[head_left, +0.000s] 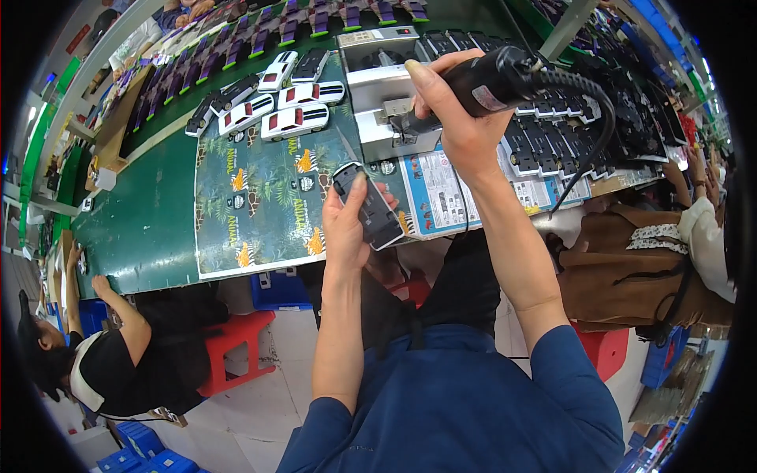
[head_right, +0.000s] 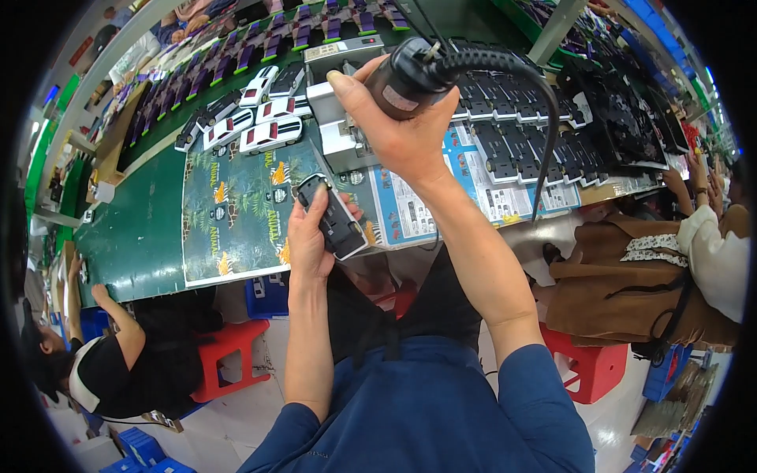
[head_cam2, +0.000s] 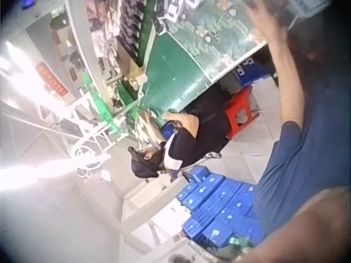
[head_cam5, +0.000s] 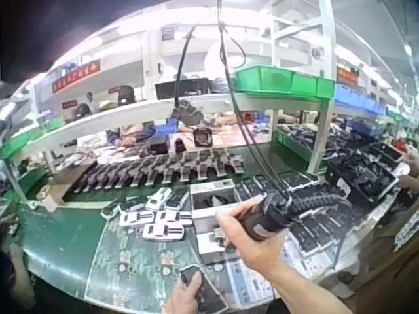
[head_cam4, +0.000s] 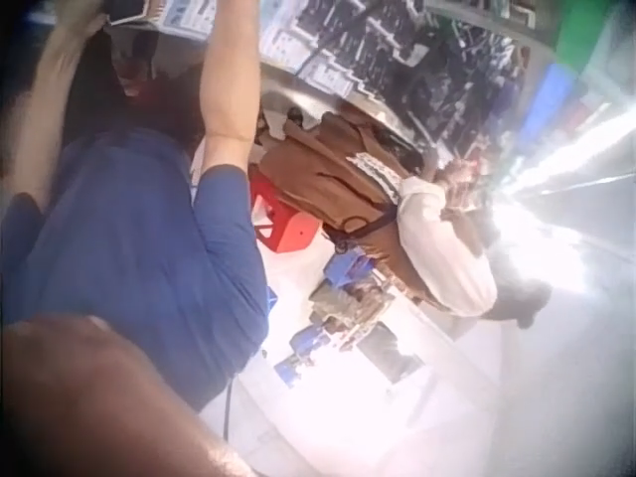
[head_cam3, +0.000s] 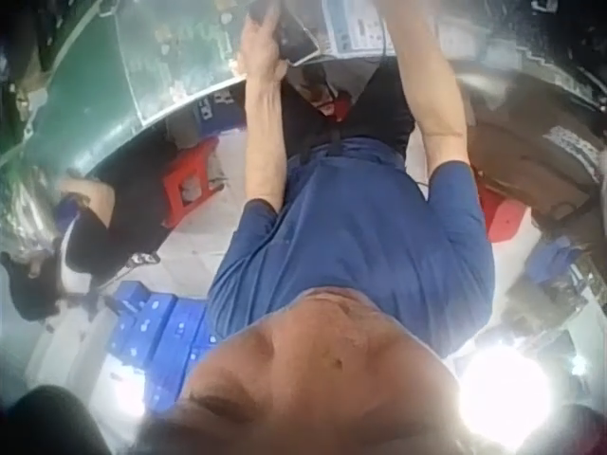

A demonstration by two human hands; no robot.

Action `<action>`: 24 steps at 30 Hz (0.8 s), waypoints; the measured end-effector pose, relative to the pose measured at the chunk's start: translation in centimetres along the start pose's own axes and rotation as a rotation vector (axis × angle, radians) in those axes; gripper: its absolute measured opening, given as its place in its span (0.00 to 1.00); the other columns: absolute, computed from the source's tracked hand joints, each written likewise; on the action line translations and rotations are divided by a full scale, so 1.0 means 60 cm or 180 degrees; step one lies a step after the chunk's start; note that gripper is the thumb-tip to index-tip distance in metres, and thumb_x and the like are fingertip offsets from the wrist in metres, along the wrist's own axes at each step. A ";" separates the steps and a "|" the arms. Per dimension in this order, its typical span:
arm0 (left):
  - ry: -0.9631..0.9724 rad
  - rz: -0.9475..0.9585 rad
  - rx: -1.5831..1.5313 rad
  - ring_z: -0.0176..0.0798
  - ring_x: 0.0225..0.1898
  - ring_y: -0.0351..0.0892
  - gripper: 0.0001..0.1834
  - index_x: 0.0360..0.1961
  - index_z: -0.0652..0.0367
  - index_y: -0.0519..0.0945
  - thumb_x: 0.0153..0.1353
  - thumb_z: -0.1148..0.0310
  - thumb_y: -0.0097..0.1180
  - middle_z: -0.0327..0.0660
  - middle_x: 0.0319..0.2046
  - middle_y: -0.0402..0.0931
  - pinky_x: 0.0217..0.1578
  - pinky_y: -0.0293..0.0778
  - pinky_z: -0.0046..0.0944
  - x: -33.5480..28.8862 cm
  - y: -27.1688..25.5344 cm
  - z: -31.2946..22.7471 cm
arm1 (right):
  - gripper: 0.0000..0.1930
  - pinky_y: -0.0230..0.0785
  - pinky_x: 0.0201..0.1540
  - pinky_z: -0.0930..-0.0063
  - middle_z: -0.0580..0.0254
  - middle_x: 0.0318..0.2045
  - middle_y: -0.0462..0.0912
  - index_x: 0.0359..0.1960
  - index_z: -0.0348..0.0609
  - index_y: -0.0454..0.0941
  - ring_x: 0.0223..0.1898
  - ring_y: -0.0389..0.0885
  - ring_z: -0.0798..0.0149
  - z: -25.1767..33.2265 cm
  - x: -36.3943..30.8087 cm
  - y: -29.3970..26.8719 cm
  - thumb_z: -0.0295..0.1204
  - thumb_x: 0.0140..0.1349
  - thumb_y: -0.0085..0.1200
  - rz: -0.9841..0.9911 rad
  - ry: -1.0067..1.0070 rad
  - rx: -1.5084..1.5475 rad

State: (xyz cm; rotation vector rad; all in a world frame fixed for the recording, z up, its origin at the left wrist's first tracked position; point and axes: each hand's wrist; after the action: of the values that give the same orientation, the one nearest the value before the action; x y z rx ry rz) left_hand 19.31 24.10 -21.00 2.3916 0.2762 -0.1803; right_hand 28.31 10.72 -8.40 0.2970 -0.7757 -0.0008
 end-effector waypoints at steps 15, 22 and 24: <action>-0.0032 0.0221 0.0140 0.37 0.33 0.85 0.09 0.43 0.64 0.78 0.63 0.74 0.59 0.47 0.37 0.83 0.36 0.84 0.38 -0.001 0.004 0.007 | 0.05 0.66 0.22 0.72 0.64 0.15 0.71 0.30 0.38 0.76 0.14 0.70 0.69 0.027 0.005 -0.005 0.25 0.59 0.58 0.0349 0.0912 0.0092; -0.0013 0.0299 0.0271 0.36 0.35 0.85 0.11 0.47 0.64 0.78 0.65 0.73 0.57 0.46 0.39 0.83 0.37 0.84 0.37 -0.004 -0.001 0.005 | 0.08 0.72 0.25 0.73 0.61 0.17 0.75 0.35 0.35 0.73 0.16 0.75 0.69 0.042 -0.049 0.007 0.24 0.60 0.60 0.0183 0.0568 0.1333; 0.0008 0.0311 0.0288 0.36 0.35 0.84 0.11 0.47 0.64 0.78 0.65 0.73 0.57 0.46 0.39 0.83 0.37 0.83 0.36 -0.003 0.000 0.007 | 0.06 0.71 0.27 0.71 0.62 0.17 0.72 0.35 0.37 0.71 0.17 0.72 0.68 0.043 -0.055 0.010 0.25 0.62 0.55 0.0202 0.0591 0.1031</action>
State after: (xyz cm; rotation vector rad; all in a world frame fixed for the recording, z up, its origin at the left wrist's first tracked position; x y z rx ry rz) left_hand 19.10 23.81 -21.25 2.4886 0.1549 -0.1474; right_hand 24.13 10.98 -8.76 0.5716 -0.5984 0.2112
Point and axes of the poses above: each hand's wrist, its own x-axis towards the middle knuckle, its own y-axis out of the palm, z = x × y
